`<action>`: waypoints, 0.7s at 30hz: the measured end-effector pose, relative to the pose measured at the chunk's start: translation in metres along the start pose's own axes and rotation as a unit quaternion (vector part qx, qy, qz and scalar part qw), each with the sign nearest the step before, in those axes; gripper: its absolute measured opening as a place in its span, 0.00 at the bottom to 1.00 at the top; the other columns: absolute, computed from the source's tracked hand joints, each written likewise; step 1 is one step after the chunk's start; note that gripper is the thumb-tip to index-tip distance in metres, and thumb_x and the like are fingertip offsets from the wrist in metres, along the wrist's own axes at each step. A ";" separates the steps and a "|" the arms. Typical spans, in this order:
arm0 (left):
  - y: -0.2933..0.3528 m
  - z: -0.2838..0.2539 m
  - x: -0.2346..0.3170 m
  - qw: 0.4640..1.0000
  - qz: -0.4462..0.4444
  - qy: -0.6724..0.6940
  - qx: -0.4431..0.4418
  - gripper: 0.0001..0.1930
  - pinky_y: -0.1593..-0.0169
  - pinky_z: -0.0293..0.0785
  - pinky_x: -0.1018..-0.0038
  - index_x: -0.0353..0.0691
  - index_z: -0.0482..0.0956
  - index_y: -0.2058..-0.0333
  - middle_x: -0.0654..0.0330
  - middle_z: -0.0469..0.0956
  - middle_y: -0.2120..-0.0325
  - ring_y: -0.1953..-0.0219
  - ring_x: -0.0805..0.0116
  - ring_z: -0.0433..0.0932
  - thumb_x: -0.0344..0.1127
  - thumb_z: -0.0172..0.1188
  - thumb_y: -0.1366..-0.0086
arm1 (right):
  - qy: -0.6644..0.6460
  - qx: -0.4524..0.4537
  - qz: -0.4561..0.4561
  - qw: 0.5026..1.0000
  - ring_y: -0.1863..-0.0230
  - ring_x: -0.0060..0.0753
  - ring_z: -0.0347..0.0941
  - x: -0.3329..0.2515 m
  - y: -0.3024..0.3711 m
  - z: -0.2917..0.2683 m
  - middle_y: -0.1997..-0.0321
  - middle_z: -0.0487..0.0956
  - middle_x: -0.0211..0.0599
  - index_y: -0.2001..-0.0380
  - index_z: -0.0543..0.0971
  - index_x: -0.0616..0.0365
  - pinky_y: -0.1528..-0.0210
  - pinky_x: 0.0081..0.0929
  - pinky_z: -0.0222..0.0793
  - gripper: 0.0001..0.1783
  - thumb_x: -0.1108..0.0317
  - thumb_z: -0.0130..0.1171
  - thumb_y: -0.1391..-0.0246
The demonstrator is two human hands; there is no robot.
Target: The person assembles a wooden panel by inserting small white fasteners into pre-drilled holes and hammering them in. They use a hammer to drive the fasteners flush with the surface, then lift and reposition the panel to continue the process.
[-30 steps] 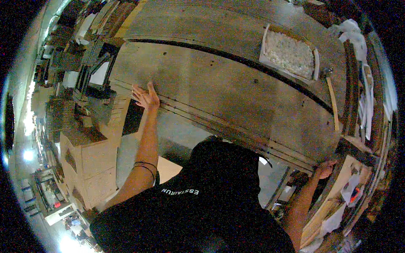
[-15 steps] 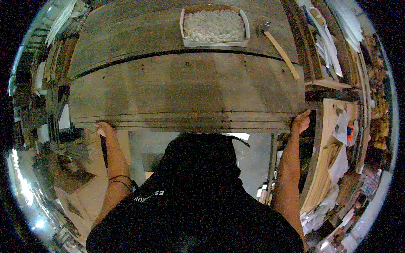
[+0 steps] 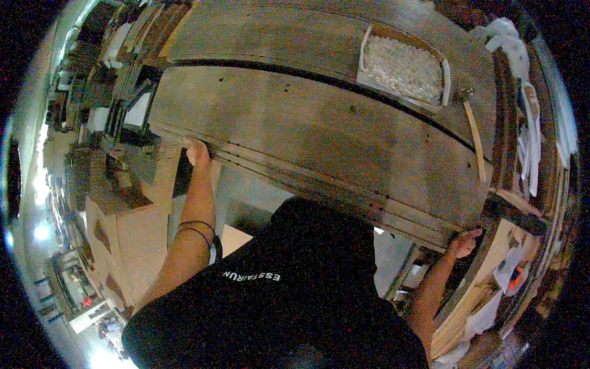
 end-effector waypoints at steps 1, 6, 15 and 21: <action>0.011 -0.007 0.009 0.999 0.002 -0.029 -0.017 0.40 0.51 0.72 0.59 0.27 0.76 0.58 0.45 0.79 0.63 0.58 0.48 0.78 0.66 0.35 0.38 | -0.002 0.019 -0.007 1.000 0.65 0.51 0.78 -0.002 -0.002 0.003 0.71 0.81 0.53 0.75 0.82 0.67 0.62 0.46 0.73 0.48 0.30 0.29 0.44; -0.095 0.011 -0.026 0.965 0.192 -0.119 0.130 0.32 0.47 0.65 0.52 0.36 0.58 0.41 0.48 0.66 0.45 0.43 0.51 0.65 0.56 0.35 0.33 | -0.052 -0.054 0.011 0.997 0.63 0.51 0.77 -0.044 0.013 -0.006 0.65 0.79 0.55 0.69 0.81 0.68 0.60 0.45 0.73 0.47 0.31 0.28 0.43; -0.025 0.002 0.022 0.934 0.294 -0.195 0.051 0.29 0.38 0.47 0.45 0.42 0.51 0.36 0.51 0.43 0.33 0.32 0.53 0.41 0.49 0.34 0.31 | -0.172 0.050 -0.317 0.932 0.59 0.54 0.73 -0.175 0.001 -0.086 0.63 0.78 0.57 0.57 0.78 0.64 0.55 0.44 0.67 0.28 0.46 0.49 0.42; -0.053 0.011 0.044 0.929 0.319 -0.119 -0.146 0.33 0.36 0.44 0.45 0.38 0.45 0.35 0.49 0.38 0.33 0.31 0.51 0.37 0.53 0.36 0.31 | -0.093 -0.125 -0.409 0.899 0.59 0.50 0.74 -0.284 0.007 -0.068 0.67 0.78 0.51 0.59 0.75 0.62 0.58 0.42 0.67 0.29 0.43 0.53 0.47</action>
Point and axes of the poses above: each hand's wrist, its own y-axis away from the middle knuckle, its own z-axis out of the palm, x = y × z, the point moved 4 cm from there along -y, towards the middle knuckle
